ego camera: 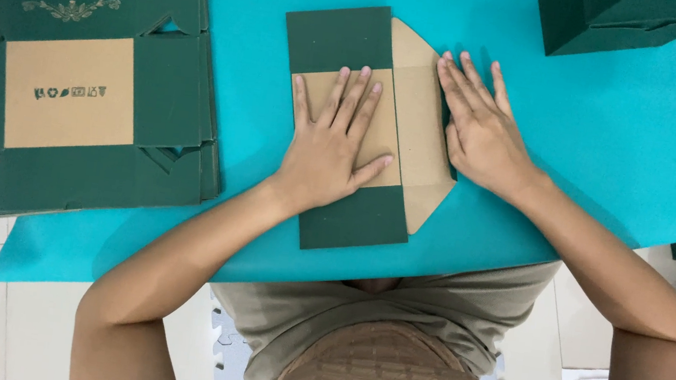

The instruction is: The person assembles a flat-packed cardboard box by folding the side flaps and tucking the tabs into slots to form the base. They then place a decorative green lid on top to complete the box. The process is repeated with a second box.

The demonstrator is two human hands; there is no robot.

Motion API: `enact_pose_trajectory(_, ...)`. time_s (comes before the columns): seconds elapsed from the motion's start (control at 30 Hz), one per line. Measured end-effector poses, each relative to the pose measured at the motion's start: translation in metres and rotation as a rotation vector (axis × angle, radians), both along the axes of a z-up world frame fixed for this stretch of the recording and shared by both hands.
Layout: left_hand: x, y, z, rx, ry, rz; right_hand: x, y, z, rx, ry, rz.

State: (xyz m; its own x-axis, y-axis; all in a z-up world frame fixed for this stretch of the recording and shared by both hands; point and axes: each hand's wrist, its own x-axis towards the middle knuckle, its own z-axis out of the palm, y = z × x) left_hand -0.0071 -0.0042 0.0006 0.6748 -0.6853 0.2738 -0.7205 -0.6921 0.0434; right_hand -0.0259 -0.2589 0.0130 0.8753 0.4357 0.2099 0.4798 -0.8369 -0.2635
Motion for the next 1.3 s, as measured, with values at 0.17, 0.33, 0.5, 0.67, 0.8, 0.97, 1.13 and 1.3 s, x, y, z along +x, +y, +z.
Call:
enact_pose_trajectory(0.17, 0.0, 0.0, 0.003, -0.001, 0.016, -0.009, 0.001, 0.001, 0.001, -0.133, -0.159, 0.006)
enact_pose_trajectory(0.33, 0.0, -0.001, 0.002, -0.035, 0.026, -0.015, 0.0, 0.006, 0.009, -0.213, -0.209, 0.026)
enact_pose_trajectory(0.5, 0.001, 0.001, 0.003, -0.064, 0.048, -0.019, -0.005, 0.006, 0.012, -0.218, -0.24, 0.046)
enact_pose_trajectory(0.67, 0.0, 0.001, 0.001, -0.068, 0.054, -0.044, -0.013, 0.01, 0.006, -0.285, -0.27, -0.013)
enact_pose_trajectory(0.8, 0.001, 0.002, 0.002, -0.076, 0.077, -0.036, -0.02, 0.007, 0.023, -0.185, -0.089, 0.011)
enact_pose_trajectory(0.97, 0.0, 0.001, 0.0, -0.089, 0.076, -0.034, -0.03, 0.01, 0.02, -0.181, -0.188, -0.015)
enact_pose_trajectory(1.13, 0.0, 0.001, 0.002, -0.074, 0.065, -0.032, -0.039, 0.011, 0.029, -0.209, -0.149, 0.019)
enact_pose_trajectory(1.3, -0.001, 0.0, -0.001, -0.086, 0.046, -0.034, -0.046, 0.006, 0.037, -0.188, -0.103, 0.028)
